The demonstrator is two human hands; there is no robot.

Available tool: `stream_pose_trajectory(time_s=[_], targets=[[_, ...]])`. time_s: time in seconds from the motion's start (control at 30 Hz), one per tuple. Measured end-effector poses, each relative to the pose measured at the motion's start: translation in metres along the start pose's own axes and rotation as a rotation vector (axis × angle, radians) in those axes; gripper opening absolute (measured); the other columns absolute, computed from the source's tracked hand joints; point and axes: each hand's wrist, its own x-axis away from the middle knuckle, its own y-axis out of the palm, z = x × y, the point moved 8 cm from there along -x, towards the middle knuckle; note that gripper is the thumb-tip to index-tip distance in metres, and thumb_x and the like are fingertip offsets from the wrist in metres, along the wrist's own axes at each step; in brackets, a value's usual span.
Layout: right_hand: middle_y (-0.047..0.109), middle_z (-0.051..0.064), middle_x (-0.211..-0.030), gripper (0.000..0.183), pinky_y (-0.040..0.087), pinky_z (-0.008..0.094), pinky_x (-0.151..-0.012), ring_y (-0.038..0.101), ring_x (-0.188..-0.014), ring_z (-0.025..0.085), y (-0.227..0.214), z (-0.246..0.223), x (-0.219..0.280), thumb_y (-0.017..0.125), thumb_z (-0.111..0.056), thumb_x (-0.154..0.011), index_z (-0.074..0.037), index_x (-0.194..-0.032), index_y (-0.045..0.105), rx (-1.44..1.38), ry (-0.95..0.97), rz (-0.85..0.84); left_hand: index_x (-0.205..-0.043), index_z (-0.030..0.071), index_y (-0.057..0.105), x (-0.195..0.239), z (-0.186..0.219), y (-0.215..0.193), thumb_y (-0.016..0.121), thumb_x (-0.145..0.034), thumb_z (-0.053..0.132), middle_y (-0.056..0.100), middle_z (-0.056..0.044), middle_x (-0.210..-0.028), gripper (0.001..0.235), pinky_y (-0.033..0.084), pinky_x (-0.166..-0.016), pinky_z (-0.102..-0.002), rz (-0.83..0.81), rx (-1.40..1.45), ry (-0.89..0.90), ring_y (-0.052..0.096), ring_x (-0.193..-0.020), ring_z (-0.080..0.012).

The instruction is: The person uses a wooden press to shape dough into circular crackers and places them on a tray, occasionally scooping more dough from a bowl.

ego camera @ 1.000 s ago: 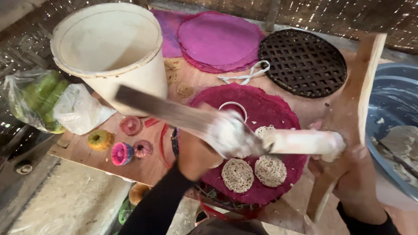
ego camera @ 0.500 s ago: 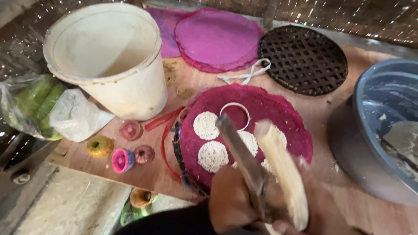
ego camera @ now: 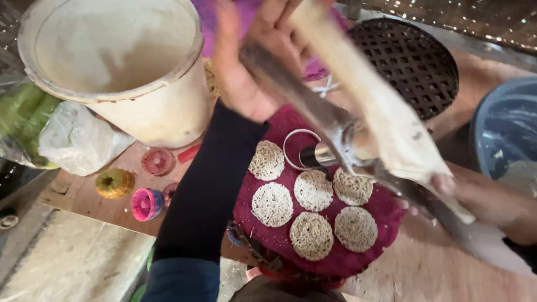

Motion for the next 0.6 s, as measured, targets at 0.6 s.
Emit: stream_pose_trajectory(time_s=[0.6], targets=[[0.071,0.01,-0.081,0.069,0.047,0.029,-0.052,0.059,-0.064,0.015,0.015,-0.049,-0.133,0.029,-0.063,-0.099,-0.003,-0.12,0.058,0.307,0.097,-0.121,-0.1,0.013,0.067,0.109,-0.055,-0.12,0.043,-0.107,0.042,0.062,-0.001,-0.093,0.038,0.053,-0.097,-0.046,0.377,0.449,0.142,0.059,-0.104,-0.0241]])
